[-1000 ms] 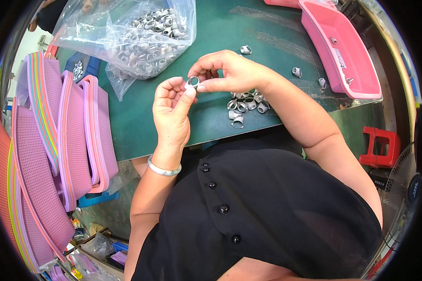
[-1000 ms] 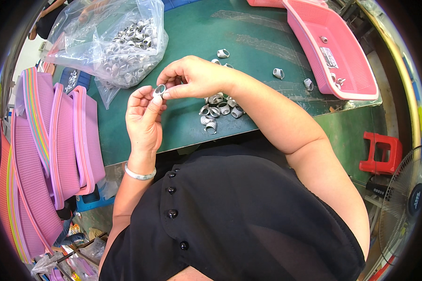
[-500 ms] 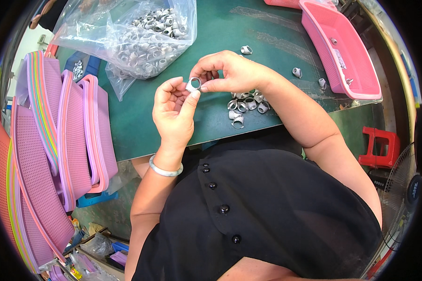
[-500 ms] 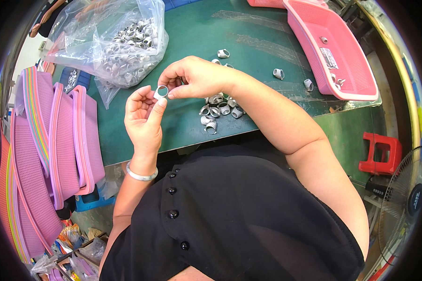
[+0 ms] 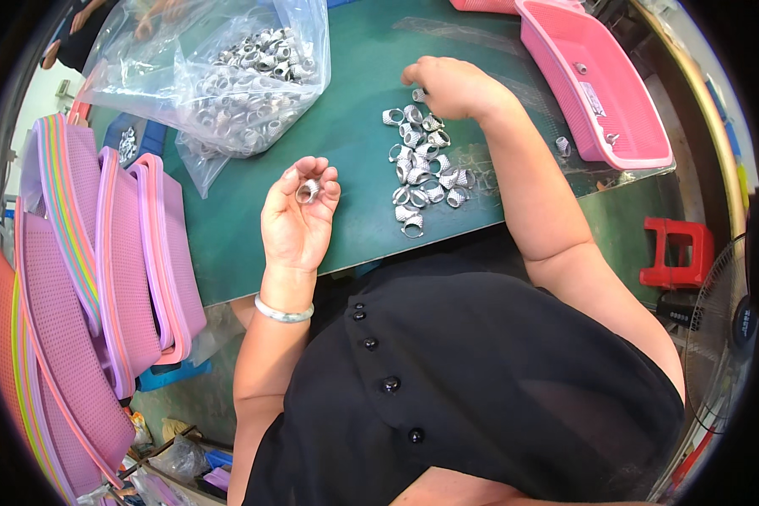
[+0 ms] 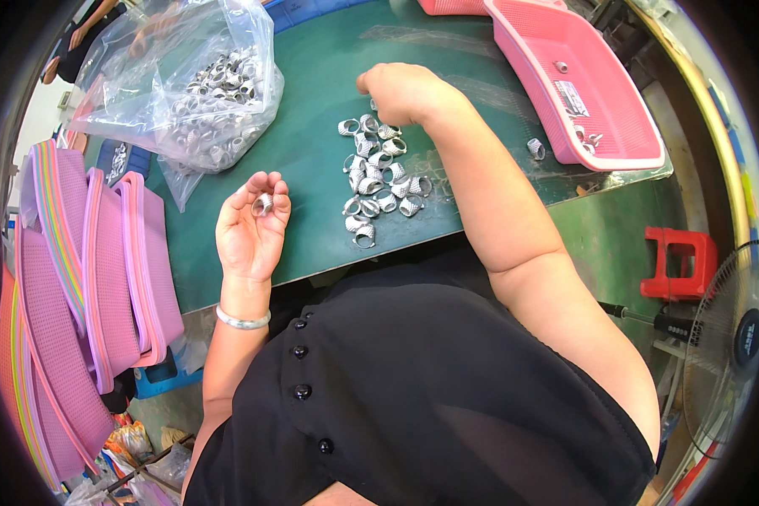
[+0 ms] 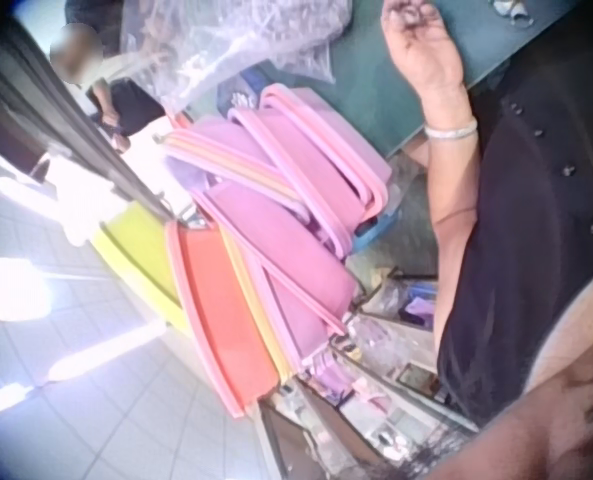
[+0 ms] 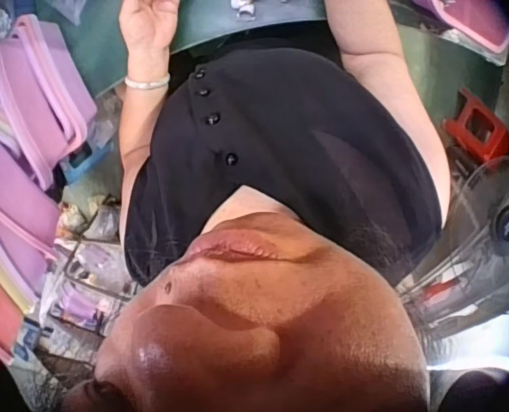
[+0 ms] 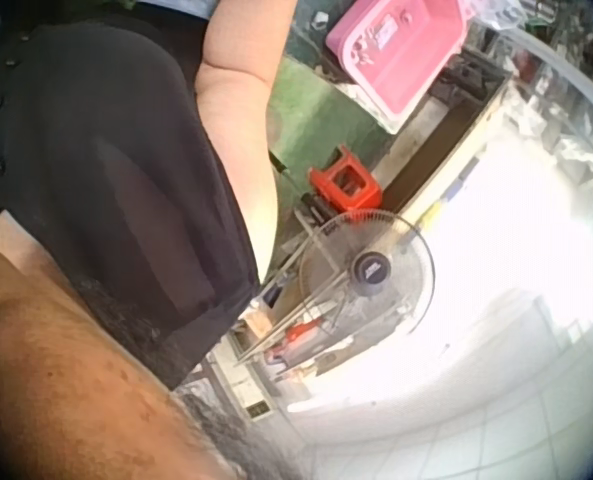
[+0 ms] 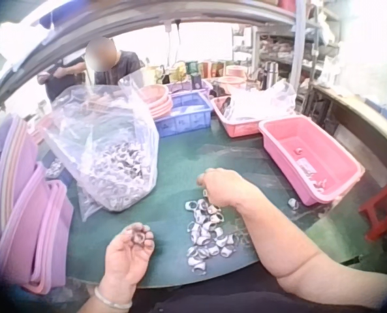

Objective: The person inserts circular white components into small metal brackets by hand on a green workbench.

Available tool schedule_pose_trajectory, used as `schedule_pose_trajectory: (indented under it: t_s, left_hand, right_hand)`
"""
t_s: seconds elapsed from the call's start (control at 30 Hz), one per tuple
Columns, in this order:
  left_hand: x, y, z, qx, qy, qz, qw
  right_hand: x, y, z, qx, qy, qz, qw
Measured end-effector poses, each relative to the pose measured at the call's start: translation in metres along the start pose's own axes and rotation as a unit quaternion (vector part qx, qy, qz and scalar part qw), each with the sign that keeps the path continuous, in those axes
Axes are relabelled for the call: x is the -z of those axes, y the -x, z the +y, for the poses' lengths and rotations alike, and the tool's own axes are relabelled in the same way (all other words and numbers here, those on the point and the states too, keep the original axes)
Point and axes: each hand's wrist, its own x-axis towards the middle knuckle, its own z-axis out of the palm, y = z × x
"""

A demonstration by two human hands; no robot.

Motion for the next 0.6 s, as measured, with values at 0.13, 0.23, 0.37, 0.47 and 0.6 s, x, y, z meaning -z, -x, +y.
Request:
schedule_pose_trajectory:
  t_s: [0.13, 0.23, 0.37, 0.47, 0.6]
  left_hand:
    - [0.003, 0.001, -0.001, 0.007, -0.052, 0.033, 0.998]
    - [0.000, 0.003, -0.002, 0.016, -0.101, 0.046, 0.994]
    - [-0.006, 0.004, -0.004, 0.031, -0.142, 0.062, 0.987]
    - [-0.007, 0.005, -0.003, 0.019, -0.175, 0.054, 0.983]
    - [-0.013, 0.006, -0.003, 0.030, -0.209, 0.048, 0.976]
  right_hand:
    - [-0.001, -0.001, 0.002, 0.018, 0.008, -0.015, 1.000]
    - [-0.002, -0.008, -0.002, 0.012, 0.005, -0.005, 1.000]
    - [-0.007, -0.007, -0.004, 0.013, -0.016, 0.044, 0.999]
    - [-0.005, -0.009, -0.006, 0.037, -0.074, 0.096, 0.992]
    - [-0.011, -0.008, -0.024, 0.189, -0.258, 0.145, 0.936]
